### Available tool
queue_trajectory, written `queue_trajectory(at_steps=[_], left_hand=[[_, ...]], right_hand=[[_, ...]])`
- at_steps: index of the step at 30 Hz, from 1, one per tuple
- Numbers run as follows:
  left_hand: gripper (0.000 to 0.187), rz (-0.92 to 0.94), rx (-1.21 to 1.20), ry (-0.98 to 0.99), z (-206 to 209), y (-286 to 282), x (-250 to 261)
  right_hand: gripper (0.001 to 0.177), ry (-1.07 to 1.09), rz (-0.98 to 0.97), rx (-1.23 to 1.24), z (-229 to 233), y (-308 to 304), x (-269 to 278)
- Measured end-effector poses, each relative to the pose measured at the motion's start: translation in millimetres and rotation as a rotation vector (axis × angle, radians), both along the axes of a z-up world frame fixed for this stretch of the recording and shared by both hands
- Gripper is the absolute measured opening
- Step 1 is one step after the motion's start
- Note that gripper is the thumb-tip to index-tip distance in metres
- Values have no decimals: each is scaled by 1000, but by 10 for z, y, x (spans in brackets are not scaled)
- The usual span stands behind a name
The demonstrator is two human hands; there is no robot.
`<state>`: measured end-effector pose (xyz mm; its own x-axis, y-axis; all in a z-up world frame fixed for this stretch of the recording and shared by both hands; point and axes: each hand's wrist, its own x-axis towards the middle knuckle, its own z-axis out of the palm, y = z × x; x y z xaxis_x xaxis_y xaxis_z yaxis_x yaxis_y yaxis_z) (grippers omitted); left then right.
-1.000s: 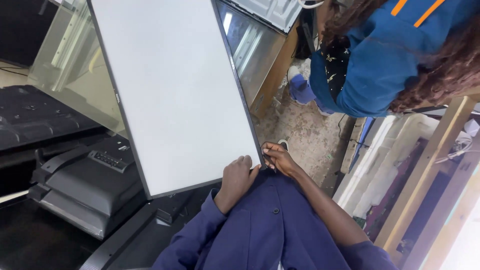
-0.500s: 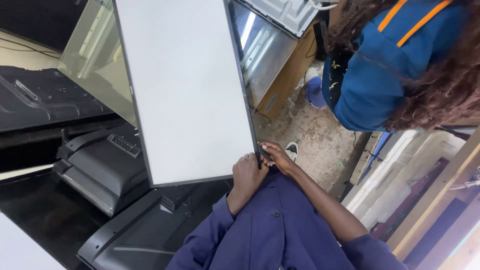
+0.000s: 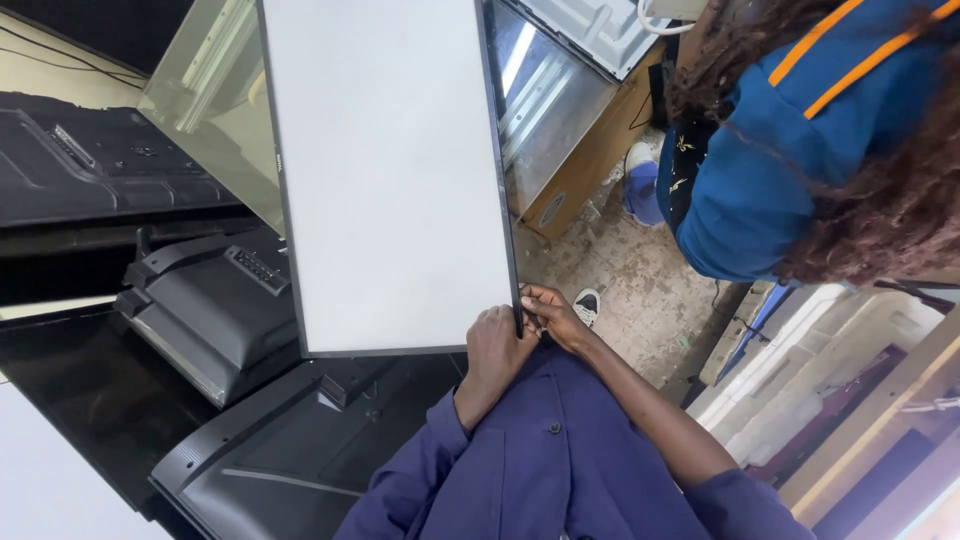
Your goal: The person handles a circuit board and TV components, then positions a white screen panel while checking connections on a workbench.
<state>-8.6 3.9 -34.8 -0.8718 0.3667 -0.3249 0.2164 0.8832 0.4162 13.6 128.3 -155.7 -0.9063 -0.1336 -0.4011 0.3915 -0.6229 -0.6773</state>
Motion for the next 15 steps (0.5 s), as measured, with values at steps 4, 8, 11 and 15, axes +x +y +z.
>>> queue_trajectory(at_steps=[4,8,11,15], left_hand=[[22,10,7,-3,-73,-9,6],[26,7,1,-31,34,2,-5],[23,-10,-1,-10,12,-6,14],[21,-26,-15,-8,-29,-18,5]], right_hand=[[16,-9,18,-61,22,4,-15],[17,-3,58,-100,-39,38,-47],[16,7,117,-124,-55,71,-77],[17,8,152,-178,-230,76,-119]])
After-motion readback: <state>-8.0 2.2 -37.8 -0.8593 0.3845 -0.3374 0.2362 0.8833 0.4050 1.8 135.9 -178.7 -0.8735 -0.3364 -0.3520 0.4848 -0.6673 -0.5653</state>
